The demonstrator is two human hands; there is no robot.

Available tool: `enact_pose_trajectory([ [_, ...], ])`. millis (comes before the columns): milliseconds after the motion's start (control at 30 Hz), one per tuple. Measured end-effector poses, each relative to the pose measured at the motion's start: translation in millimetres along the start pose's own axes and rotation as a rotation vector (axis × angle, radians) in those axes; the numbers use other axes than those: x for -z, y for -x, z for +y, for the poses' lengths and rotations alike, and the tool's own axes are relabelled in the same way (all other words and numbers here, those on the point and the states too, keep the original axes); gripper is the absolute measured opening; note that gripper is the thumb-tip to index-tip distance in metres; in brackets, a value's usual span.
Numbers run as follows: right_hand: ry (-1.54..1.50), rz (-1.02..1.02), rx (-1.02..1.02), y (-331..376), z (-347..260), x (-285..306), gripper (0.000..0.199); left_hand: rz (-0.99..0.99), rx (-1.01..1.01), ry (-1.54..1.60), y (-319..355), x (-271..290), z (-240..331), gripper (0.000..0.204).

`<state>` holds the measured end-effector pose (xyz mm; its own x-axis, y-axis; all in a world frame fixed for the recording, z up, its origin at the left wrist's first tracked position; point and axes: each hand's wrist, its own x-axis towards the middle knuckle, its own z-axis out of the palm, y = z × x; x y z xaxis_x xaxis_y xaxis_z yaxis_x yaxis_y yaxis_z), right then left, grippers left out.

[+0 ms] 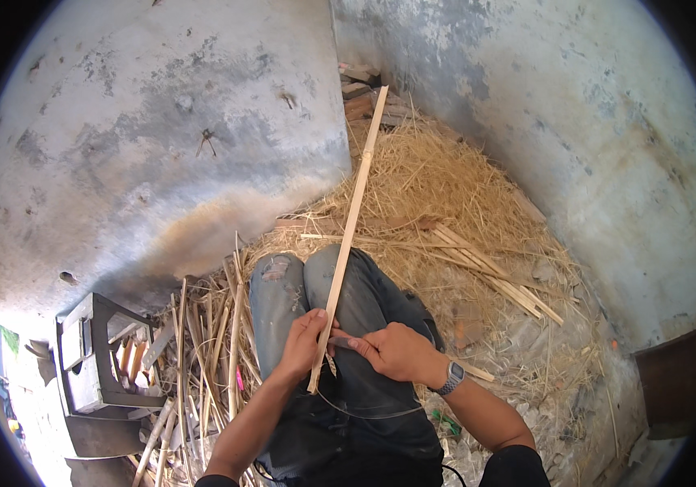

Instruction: The person uses a knife to shave thin layers off a piece of bamboo by hand while sitting on a straw-covered floor. They rotate the bamboo strip and continue shaving along its length.

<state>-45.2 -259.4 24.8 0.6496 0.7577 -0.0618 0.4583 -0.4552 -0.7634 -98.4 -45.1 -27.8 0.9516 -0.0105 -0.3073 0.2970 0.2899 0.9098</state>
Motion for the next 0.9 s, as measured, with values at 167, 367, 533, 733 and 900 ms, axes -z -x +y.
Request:
enact_pose_trajectory([
  [167, 0.196, -0.240, 0.027, 22, -25, -12, 0.052, -0.074, -0.069, -0.021, -2, 7, -2, 0.041],
  [367, 0.113, -0.291, -0.054, 22, -31, 6, 0.060, -0.016, -0.090, -0.119, 1, 3, -9, 0.042],
  [533, -0.107, 0.271, -0.103, 8, -24, 11, 0.035, -0.032, -0.103, -0.056, -1, 4, -11, 0.041],
  [733, -0.196, 0.257, 0.065, -14, -21, -19, 0.027, 0.015, -0.198, -0.206, -3, 9, -17, 0.037],
  [900, -0.574, -0.058, 0.201, -6, 3, -45, 0.011, 0.021, -0.130, -0.131, -3, 2, -8, 0.038],
])
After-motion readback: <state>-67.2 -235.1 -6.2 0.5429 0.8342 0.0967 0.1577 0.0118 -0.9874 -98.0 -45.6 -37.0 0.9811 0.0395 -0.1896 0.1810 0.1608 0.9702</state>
